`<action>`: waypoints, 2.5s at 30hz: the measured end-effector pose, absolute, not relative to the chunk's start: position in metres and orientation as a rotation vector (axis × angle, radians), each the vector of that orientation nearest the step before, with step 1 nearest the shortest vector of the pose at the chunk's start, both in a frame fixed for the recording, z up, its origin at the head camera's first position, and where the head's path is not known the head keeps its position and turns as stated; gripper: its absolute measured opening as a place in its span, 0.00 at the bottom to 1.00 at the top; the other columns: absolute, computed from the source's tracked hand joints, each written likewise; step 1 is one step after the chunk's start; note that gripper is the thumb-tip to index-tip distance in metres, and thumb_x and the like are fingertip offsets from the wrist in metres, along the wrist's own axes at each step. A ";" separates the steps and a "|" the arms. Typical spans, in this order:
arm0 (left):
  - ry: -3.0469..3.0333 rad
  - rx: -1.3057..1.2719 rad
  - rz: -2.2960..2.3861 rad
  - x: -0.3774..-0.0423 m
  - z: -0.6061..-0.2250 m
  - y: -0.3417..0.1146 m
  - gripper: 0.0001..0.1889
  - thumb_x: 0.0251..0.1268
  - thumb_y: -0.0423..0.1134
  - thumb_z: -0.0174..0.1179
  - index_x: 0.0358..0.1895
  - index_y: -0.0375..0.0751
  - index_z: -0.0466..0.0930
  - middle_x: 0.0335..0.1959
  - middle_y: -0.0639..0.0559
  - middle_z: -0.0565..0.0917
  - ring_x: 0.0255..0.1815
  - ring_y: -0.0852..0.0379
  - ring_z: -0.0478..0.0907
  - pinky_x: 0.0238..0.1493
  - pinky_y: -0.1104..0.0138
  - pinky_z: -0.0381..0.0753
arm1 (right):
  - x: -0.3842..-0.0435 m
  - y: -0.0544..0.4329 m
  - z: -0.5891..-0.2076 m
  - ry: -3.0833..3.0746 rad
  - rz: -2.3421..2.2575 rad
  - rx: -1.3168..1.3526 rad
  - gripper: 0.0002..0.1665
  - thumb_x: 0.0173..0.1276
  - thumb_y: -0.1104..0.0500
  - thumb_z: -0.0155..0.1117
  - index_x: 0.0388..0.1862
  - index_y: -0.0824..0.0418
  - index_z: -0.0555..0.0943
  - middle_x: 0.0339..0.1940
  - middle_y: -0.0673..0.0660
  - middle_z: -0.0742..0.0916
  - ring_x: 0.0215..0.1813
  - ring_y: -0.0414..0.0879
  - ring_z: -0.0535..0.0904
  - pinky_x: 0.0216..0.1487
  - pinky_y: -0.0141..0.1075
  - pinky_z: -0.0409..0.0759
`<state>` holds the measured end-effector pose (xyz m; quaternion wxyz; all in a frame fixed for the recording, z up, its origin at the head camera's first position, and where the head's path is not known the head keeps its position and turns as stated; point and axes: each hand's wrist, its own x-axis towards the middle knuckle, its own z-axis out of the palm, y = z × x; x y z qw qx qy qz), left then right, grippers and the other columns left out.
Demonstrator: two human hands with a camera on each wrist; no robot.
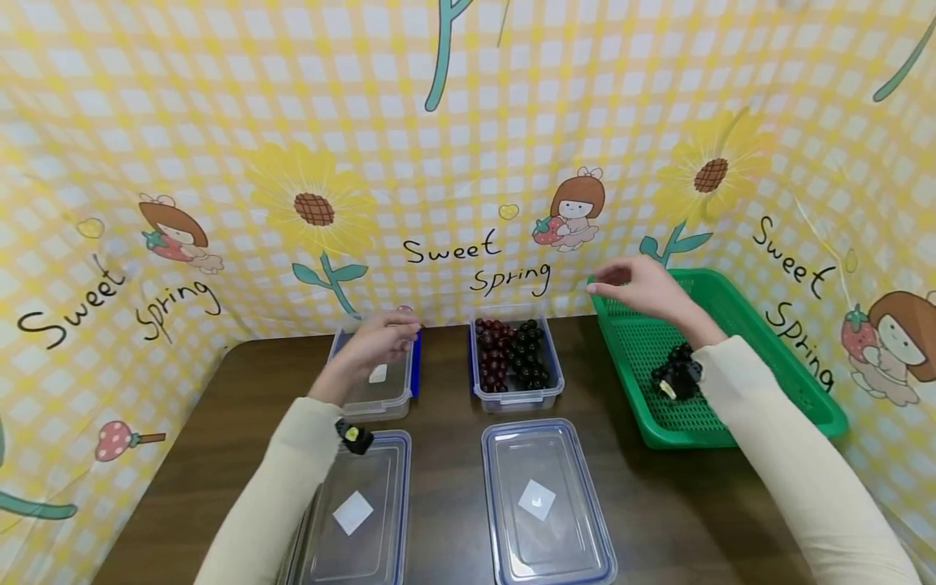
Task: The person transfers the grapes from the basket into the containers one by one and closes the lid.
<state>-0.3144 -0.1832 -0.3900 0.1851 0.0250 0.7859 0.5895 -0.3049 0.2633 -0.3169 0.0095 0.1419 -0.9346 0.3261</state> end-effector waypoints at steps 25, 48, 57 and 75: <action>2.611 -0.058 1.522 -0.296 -0.418 -0.316 0.30 0.84 0.50 0.54 0.76 0.31 0.69 0.53 0.51 0.83 0.42 0.65 0.82 0.42 0.74 0.86 | -0.286 0.399 -0.364 -3.319 0.430 0.661 0.56 0.60 0.49 0.83 0.79 0.70 0.65 0.74 0.78 0.74 0.72 0.77 0.70 0.61 0.65 0.80; 2.072 -0.135 1.781 -0.330 -0.447 -0.348 0.37 0.84 0.53 0.53 0.85 0.39 0.53 0.52 0.63 0.83 0.49 0.66 0.84 0.51 0.70 0.86 | -0.297 0.369 -0.407 -3.484 -0.138 0.808 0.70 0.44 0.60 0.91 0.85 0.54 0.61 0.83 0.72 0.64 0.76 0.79 0.65 0.43 0.51 0.89; 2.088 -0.073 1.729 -0.336 -0.443 -0.348 0.35 0.85 0.45 0.53 0.85 0.38 0.53 0.49 0.65 0.87 0.45 0.66 0.83 0.46 0.69 0.84 | -0.301 0.375 -0.404 -3.514 -0.074 0.765 0.68 0.45 0.57 0.91 0.84 0.54 0.63 0.83 0.72 0.63 0.77 0.80 0.61 0.45 0.53 0.88; 2.054 -0.125 1.725 -0.343 -0.442 -0.339 0.36 0.82 0.37 0.57 0.86 0.43 0.52 0.45 0.59 0.88 0.40 0.64 0.83 0.42 0.67 0.85 | -0.307 0.374 -0.411 -3.450 -0.031 0.852 0.50 0.49 0.55 0.90 0.71 0.51 0.75 0.77 0.73 0.71 0.73 0.76 0.70 0.56 0.62 0.84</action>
